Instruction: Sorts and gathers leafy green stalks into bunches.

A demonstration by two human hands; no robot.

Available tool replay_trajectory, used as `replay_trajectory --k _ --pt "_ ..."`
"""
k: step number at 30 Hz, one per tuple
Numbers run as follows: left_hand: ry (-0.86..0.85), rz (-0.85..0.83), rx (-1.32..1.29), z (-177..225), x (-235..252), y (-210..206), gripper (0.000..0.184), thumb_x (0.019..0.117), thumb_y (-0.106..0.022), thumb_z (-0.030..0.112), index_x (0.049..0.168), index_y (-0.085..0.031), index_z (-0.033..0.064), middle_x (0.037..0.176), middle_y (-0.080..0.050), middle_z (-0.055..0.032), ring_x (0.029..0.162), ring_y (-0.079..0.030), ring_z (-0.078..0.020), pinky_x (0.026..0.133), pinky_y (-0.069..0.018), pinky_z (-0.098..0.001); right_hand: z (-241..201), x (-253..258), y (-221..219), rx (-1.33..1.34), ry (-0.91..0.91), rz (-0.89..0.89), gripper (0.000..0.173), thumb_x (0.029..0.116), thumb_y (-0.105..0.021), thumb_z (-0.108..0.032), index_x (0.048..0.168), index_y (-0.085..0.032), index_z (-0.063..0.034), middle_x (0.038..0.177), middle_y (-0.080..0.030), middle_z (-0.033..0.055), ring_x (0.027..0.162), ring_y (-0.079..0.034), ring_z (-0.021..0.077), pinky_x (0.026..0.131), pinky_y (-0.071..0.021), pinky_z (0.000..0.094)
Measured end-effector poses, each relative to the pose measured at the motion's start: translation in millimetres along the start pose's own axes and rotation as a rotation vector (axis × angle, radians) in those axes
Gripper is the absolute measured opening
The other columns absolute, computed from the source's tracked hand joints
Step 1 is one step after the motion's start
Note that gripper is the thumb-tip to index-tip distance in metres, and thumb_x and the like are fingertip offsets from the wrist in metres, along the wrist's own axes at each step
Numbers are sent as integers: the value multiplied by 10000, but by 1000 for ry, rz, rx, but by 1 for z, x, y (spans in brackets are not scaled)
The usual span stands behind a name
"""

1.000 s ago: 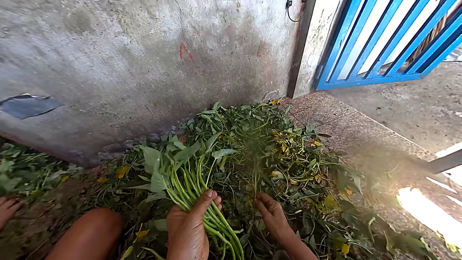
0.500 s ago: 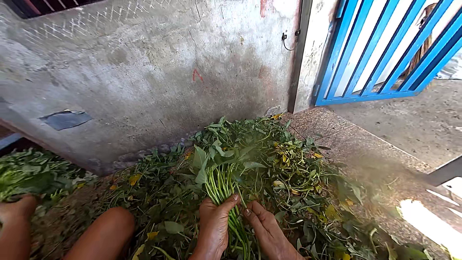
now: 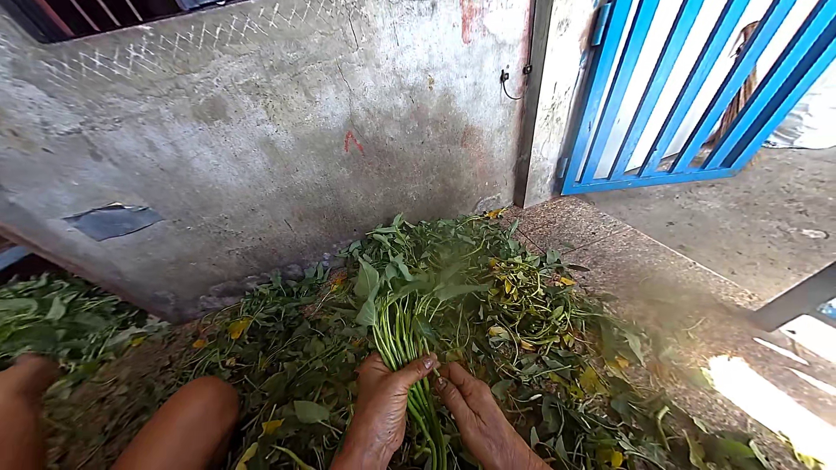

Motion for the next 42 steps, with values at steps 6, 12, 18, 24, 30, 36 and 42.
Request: replay_trajectory --k 6,12,18,24,30,36,42 --pt "-80 295 16 18 2 27 247 833 -678 -201 1045 -575 -123 765 -707 -218 617 -712 -277 570 -624 -368 18 -32 -14 -207 57 -46 385 1074 -366 -279 945 -627 -27 757 -594 95 702 -622 200 632 -524 393" --pt "-460 551 0 71 -4 69 348 840 -689 -172 1138 -555 -53 806 -702 -135 667 -717 -230 621 -643 -366 143 -80 -31 -617 -466 -529 371 1042 -482 -266 1196 -681 6 1239 -666 249 1198 -633 414 988 -510 590" --pt "-121 516 -87 39 1 62 273 877 -659 -158 1125 -565 -96 801 -705 -188 650 -718 -266 622 -648 -386 286 -46 17 -695 -831 -357 475 1034 -508 -204 1466 -509 -8 1524 -468 248 1377 -503 416 1115 -443 557" --pt "-123 522 -98 36 3 57 247 861 -646 -192 1076 -572 -93 796 -714 -180 657 -728 -267 635 -654 -389 329 -51 35 -824 -1044 -343 634 993 -611 -260 1550 -396 -49 1613 -343 235 1413 -444 461 1062 -480 604" --pt "98 460 -122 15 5 49 267 863 -647 -180 1114 -594 -107 820 -697 -207 652 -717 -282 618 -649 -403 332 -77 53 -708 -1144 -374 553 1017 -536 -463 1389 -596 -57 1453 -556 233 1324 -565 406 1065 -455 639" --pt "140 449 -120 11 5 48 282 876 -644 -157 1139 -577 -81 848 -693 -204 656 -711 -281 599 -642 -412 253 -65 63 73 -814 -58 254 1019 -602 -250 1085 -710 -30 972 -694 88 862 -649 171 781 -542 380" --pt "100 454 -133 12 7 49 284 884 -681 -127 1145 -573 -97 912 -727 -230 713 -742 -309 611 -642 -411 197 -68 90 -156 -773 -92 292 1047 -549 -232 1067 -733 -6 989 -719 117 871 -660 199 819 -530 416"
Point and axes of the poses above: each hand's wrist, its own x-axis towards the middle knuckle, its own y-axis out of the back of the hand, z = x × y, the point moved 9 cm from there along x, towards the middle knuckle
